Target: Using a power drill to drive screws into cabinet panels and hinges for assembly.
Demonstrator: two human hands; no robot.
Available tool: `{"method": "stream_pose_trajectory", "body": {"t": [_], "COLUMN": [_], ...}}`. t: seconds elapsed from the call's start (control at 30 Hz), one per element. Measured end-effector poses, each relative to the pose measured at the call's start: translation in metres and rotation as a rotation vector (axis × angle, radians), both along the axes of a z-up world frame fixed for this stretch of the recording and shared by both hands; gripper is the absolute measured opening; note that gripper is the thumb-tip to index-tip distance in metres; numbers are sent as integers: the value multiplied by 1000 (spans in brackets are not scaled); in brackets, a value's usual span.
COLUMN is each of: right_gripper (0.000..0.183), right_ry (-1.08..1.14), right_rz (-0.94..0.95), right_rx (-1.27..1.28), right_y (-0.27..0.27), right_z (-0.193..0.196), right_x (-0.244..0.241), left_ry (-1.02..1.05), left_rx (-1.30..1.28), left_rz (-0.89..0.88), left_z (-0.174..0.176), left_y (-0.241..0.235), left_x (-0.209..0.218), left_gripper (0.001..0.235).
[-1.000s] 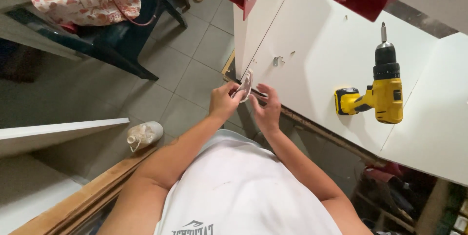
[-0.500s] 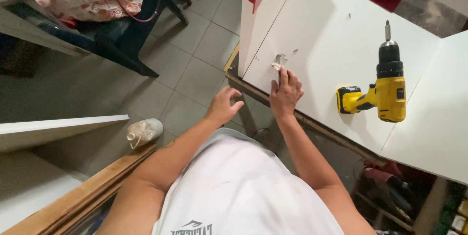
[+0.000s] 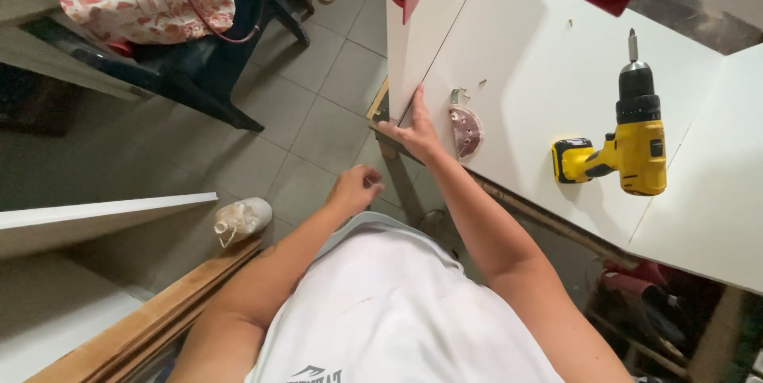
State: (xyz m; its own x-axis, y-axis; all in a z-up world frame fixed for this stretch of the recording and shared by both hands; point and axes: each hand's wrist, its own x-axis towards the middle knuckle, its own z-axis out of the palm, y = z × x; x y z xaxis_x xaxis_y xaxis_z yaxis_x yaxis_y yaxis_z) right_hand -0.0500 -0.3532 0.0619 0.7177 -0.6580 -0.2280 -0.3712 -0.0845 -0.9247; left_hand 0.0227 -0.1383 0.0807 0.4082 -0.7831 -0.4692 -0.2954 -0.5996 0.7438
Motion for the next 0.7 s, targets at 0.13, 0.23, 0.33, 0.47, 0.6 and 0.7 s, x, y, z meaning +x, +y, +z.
{"method": "stream_pose_trajectory", "body": {"t": [0.13,0.23,0.33,0.47,0.6,0.7], "right_gripper": [135,98,50,39,53,57], "right_ry": [59,-23,4,71,22,63], "right_rz": [190,289,189,146,160,178], "right_rx": [-78,-179,-346,-720,-955,-1077], "right_y": [31,40,35,12,3,0], "right_z": [30,-3,-27,-41,-43,-52], "right_x": [-35,-68,-88,-101,-90,-79], "left_ry": [-36,-119,-233,-349,-395,-353], "left_rx": [-60,-132,-161,-216,-269,-282], "left_rz": [45,31,2,-42,-67,-41], "left_z": [4,6,2,-4,-19,-10], "left_y": [-12,-25,-42,-69,-94,-102], "left_x": [12,21,29,40,47,44], "left_gripper": [26,27,40,53,64,59]}}
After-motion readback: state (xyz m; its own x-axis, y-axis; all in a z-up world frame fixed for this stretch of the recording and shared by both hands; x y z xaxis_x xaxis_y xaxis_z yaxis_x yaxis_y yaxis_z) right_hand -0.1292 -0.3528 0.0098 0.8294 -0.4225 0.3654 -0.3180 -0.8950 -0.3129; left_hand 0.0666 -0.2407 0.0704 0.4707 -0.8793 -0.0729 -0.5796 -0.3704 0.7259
